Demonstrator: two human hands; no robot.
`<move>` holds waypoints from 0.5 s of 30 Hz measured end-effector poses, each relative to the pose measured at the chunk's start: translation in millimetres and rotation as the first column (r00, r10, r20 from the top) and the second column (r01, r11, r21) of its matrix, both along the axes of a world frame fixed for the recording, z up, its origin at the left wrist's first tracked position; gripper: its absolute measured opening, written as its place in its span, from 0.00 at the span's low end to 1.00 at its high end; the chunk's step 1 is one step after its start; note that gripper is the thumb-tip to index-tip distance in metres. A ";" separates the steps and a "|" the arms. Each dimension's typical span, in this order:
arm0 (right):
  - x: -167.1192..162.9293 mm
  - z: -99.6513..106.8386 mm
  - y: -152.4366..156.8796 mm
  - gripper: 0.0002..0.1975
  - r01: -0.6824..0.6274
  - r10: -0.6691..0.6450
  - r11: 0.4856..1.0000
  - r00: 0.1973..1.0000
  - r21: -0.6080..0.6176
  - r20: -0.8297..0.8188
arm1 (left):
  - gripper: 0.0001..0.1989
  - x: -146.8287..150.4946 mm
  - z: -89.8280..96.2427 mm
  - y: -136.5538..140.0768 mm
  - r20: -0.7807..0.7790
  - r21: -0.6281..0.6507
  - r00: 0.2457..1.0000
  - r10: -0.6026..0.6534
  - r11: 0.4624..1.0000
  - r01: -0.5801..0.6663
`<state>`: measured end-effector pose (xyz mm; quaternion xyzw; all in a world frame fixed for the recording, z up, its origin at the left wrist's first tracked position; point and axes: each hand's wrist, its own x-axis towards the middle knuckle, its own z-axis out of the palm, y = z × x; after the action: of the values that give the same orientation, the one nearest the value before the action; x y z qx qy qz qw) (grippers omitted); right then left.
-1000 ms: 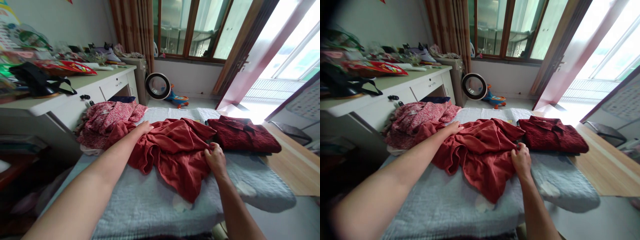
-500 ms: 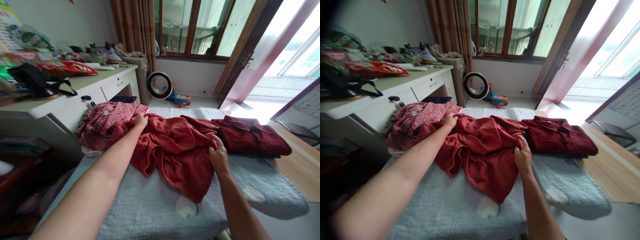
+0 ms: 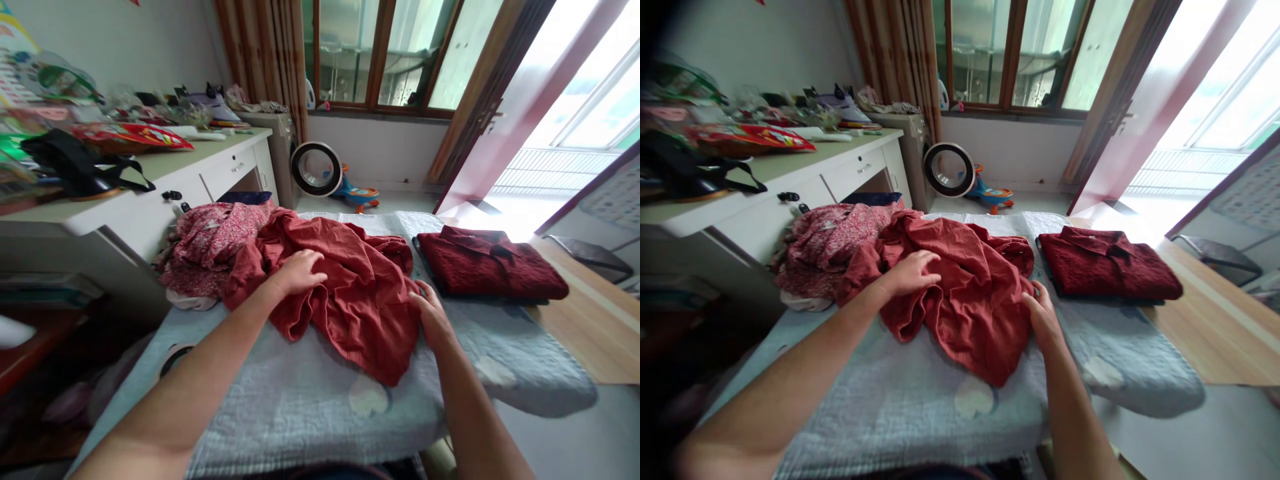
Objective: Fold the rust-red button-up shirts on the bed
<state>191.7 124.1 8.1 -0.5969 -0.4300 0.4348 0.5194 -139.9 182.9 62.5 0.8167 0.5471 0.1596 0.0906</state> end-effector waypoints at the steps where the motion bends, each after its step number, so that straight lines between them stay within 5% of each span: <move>1: -1.5 3.0 -4.2 0.32 -0.024 0.024 1.000 0.998 0.000 -0.062 | 0.24 5.0 -3.7 -16.3 -0.045 -0.029 0.995 -0.085 0.996 0.084; 5: -0.5 10.4 -16.8 0.41 -0.068 0.066 0.998 0.983 -0.004 -0.172 | 0.21 4.9 -15.8 -68.7 -0.200 0.035 0.979 -0.044 0.998 0.053; 9: 22.0 9.5 -17.9 0.35 0.097 -0.091 0.995 0.968 0.014 -0.232 | 0.22 -23.3 -9.6 -96.9 -0.208 0.176 0.972 0.110 0.982 -0.073; 12: 38.3 4.2 -18.3 0.30 0.244 -0.233 0.968 0.957 0.050 -0.171 | 0.24 -47.7 -6.8 -114.0 -0.167 0.296 0.965 0.202 0.944 -0.146; 15: 41.9 -2.2 -24.9 0.28 0.206 -0.206 0.972 0.978 0.114 -0.014 | 0.28 -62.7 -17.6 -132.4 -0.141 0.336 0.954 0.265 0.919 -0.205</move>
<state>233.6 99.3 5.9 -0.6071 -0.3895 0.3536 0.5956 -202.6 50.5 44.9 0.7598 0.6146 0.1795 -0.1129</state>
